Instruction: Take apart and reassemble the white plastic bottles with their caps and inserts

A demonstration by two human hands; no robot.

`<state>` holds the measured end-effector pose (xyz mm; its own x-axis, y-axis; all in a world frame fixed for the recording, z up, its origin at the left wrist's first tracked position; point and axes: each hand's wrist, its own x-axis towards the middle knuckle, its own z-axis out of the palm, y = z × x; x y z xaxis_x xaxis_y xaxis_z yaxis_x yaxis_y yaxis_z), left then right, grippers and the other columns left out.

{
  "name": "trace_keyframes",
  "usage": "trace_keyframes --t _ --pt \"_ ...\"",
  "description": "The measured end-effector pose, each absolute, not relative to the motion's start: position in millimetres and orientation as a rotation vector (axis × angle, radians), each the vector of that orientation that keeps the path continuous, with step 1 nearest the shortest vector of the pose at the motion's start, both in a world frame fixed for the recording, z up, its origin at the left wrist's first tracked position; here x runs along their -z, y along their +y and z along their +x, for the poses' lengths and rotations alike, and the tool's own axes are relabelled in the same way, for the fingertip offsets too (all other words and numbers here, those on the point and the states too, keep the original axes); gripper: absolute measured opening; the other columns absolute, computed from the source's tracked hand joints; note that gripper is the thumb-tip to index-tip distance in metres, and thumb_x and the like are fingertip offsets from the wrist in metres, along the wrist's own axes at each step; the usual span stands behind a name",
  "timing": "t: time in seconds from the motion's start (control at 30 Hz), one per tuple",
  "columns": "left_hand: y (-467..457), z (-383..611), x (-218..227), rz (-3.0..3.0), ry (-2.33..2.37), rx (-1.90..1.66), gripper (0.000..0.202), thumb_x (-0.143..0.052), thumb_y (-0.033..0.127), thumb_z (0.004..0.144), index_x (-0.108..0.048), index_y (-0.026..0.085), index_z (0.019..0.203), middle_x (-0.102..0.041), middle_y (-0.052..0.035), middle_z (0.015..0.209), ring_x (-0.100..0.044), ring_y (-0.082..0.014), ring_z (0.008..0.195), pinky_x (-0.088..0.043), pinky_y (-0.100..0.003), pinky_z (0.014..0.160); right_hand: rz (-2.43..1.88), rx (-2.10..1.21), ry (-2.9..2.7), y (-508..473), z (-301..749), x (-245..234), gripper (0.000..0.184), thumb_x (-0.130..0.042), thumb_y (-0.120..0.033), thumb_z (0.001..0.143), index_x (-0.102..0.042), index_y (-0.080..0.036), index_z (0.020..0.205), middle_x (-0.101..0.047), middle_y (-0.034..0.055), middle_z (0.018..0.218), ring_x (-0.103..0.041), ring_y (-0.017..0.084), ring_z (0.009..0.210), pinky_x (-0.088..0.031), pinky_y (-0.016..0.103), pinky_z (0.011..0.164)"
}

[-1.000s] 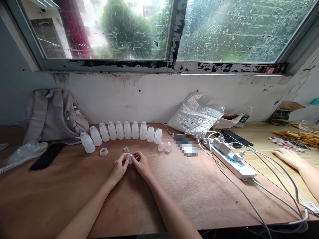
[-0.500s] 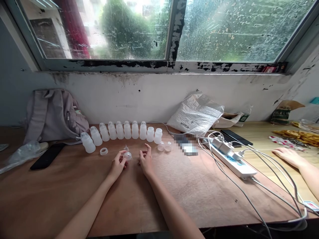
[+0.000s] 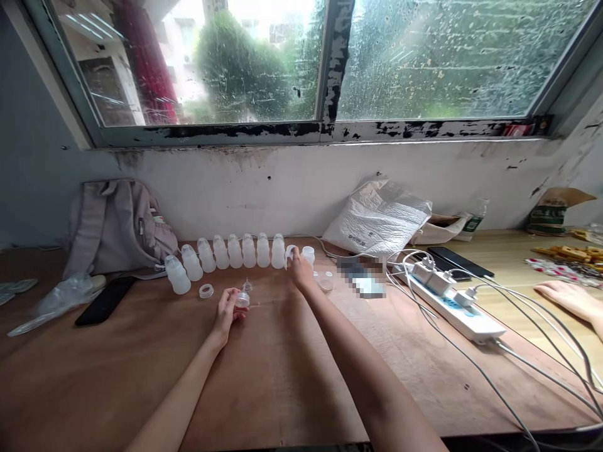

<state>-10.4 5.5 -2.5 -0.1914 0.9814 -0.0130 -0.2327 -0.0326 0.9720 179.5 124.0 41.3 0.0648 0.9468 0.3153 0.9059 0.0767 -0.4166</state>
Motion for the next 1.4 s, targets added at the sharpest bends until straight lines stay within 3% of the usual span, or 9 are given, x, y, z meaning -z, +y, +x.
trace_keyframes --t 0.27,0.37,0.47,0.57,0.67,0.8,0.97,1.13,1.4 --pt "4.6 -7.5 3.6 0.795 1.029 -1.407 0.036 -0.060 0.034 0.067 -0.051 0.016 0.097 -0.058 -0.0057 0.081 -0.060 -0.0133 0.065 -0.047 -0.024 0.058 -1.378 0.202 -1.863 81.5 177.4 -32.9 0.018 -0.041 -0.031 0.080 -0.053 -0.017 0.079 -0.048 0.0094 0.093 -0.048 0.020 0.081 -0.038 0.031 0.069" --pt "1.8 -6.6 1.2 0.800 0.942 -1.364 0.027 -0.061 0.030 0.066 -0.058 0.013 0.087 -0.060 -0.0067 0.082 -0.058 -0.0135 0.073 -0.047 -0.025 0.068 -1.276 0.034 -1.847 65.7 174.2 -28.8 0.017 -0.040 -0.030 0.079 -0.050 -0.017 0.086 -0.051 0.0080 0.088 -0.050 0.019 0.078 -0.039 0.031 0.070" --pt "-1.6 -6.5 -1.6 0.816 0.883 -1.369 0.023 -0.064 0.027 0.064 -0.059 0.014 0.081 -0.060 -0.0059 0.082 -0.058 -0.0140 0.077 -0.045 -0.025 0.072 -1.196 -0.142 -1.765 54.7 168.2 -15.5 0.034 -0.045 -0.031 0.076 -0.038 -0.016 0.106 -0.052 0.0094 0.095 -0.053 0.020 0.082 -0.041 0.032 0.071" --pt "-3.1 -7.2 -3.0 0.820 0.885 -1.394 0.024 -0.066 0.028 0.061 -0.060 0.014 0.080 -0.060 -0.0053 0.081 -0.057 -0.0139 0.076 -0.044 -0.025 0.071 -1.230 -0.346 -1.746 47.4 162.3 3.7 0.048 -0.049 -0.032 0.073 -0.029 -0.017 0.114 -0.054 0.0077 0.093 -0.054 0.020 0.080 -0.043 0.032 0.070" --pt "-1.2 -8.4 -1.2 0.794 0.904 -1.437 0.027 -0.067 0.030 0.061 -0.060 0.015 0.082 -0.060 -0.0051 0.083 -0.056 -0.0130 0.074 -0.044 -0.024 0.068 -1.271 -0.448 -1.816 41.9 159.4 16.5 0.046 -0.053 -0.030 0.068 -0.035 -0.020 0.110 -0.055 0.0045 0.088 -0.054 0.020 0.078 -0.044 0.033 0.068" --pt "4.7 -9.6 3.3 0.697 0.884 -1.485 0.026 -0.065 0.033 0.063 -0.059 0.016 0.082 -0.058 -0.0033 0.084 -0.055 -0.0104 0.071 -0.044 -0.024 0.067 -1.221 -0.256 -1.888 34.6 157.9 15.0 0.045 -0.052 -0.021 0.065 -0.044 -0.023 0.109 -0.050 0.0048 0.095 -0.049 0.021 0.088 -0.041 0.036 0.077" --pt "9.7 -10.7 5.6 0.626 0.917 -1.522 0.031 -0.065 0.039 0.062 -0.057 0.017 0.083 -0.059 -0.0024 0.081 -0.055 -0.0101 0.069 -0.043 -0.022 0.061 -1.170 -0.073 -1.976 30.3 153.1 11.0 0.055 -0.050 -0.011 0.062 -0.044 -0.026 0.115 -0.048 0.0055 0.101 -0.044 0.023 0.092 -0.037 0.037 0.083" --pt "9.3 -12.5 5.0 0.643 0.919 -1.525 0.032 -0.063 0.042 0.064 -0.055 0.018 0.082 -0.058 -0.0008 0.079 -0.054 -0.0088 0.066 -0.043 -0.020 0.057 -1.136 -0.009 -1.951 32.0 148.5 15.5 0.049 -0.047 -0.008 0.058 -0.044 -0.018 0.107 -0.051 0.0082 0.101 -0.042 0.024 0.094 -0.037 0.038 0.081" --pt "7.1 -11.6 1.2 0.659 0.960 -1.521 0.037 -0.063 0.048 0.060 -0.054 0.018 0.080 -0.058 0.0003 0.075 -0.054 -0.0090 0.064 -0.042 -0.020 0.057 -1.092 -0.001 -1.957 28.1 147.7 8.4 0.047 -0.045 -0.007 0.059 -0.046 -0.020 0.104 -0.048 0.0085 0.107 -0.041 0.024 0.100 -0.035 0.039 0.083"
